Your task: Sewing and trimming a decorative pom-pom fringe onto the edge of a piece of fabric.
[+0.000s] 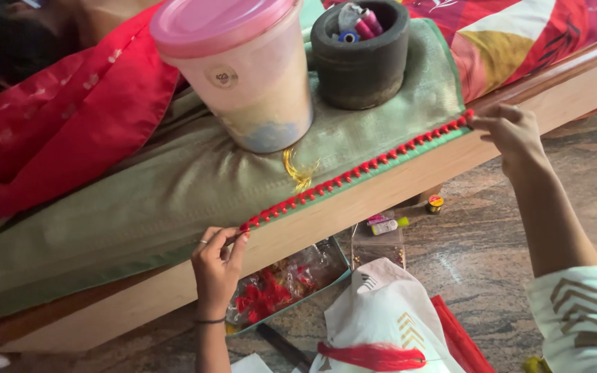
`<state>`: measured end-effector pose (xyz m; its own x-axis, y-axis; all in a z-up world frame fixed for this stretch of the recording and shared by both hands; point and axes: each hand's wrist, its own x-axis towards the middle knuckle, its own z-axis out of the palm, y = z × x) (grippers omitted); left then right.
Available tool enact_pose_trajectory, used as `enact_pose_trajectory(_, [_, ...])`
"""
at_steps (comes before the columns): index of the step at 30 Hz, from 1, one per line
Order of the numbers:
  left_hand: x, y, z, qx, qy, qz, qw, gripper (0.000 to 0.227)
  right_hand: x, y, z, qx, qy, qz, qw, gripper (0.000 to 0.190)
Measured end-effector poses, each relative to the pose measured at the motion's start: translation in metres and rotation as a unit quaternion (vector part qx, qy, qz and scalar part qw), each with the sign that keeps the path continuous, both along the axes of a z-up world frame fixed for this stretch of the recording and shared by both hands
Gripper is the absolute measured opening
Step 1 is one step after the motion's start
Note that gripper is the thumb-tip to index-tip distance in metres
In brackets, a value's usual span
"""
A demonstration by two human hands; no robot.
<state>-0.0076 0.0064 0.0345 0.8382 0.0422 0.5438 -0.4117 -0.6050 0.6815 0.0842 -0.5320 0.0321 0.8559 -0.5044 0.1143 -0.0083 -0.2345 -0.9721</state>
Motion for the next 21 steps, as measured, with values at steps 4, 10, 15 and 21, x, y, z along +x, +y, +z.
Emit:
enact_pose_trajectory(4, [0.004,0.006,-0.001,0.000,0.010,-0.028,1.000,0.009,-0.008,-0.005,-0.031,0.076,0.019,0.011,0.997,0.006])
enact_pose_trajectory(10, [0.004,0.004,0.005,-0.005,0.007,-0.012,1.000,0.008,-0.001,-0.003,-0.041,0.113,-0.007,0.020,0.993,0.007])
enact_pose_trajectory(15, [0.007,0.000,-0.001,-0.021,-0.011,0.012,1.000,0.010,-0.005,-0.001,-0.029,0.138,-0.033,0.007,0.990,0.012])
enact_pose_trajectory(21, [0.003,-0.001,0.008,-0.024,0.039,0.032,0.998,0.012,-0.003,-0.014,-0.025,-0.044,-0.076,-0.048,0.995,0.016])
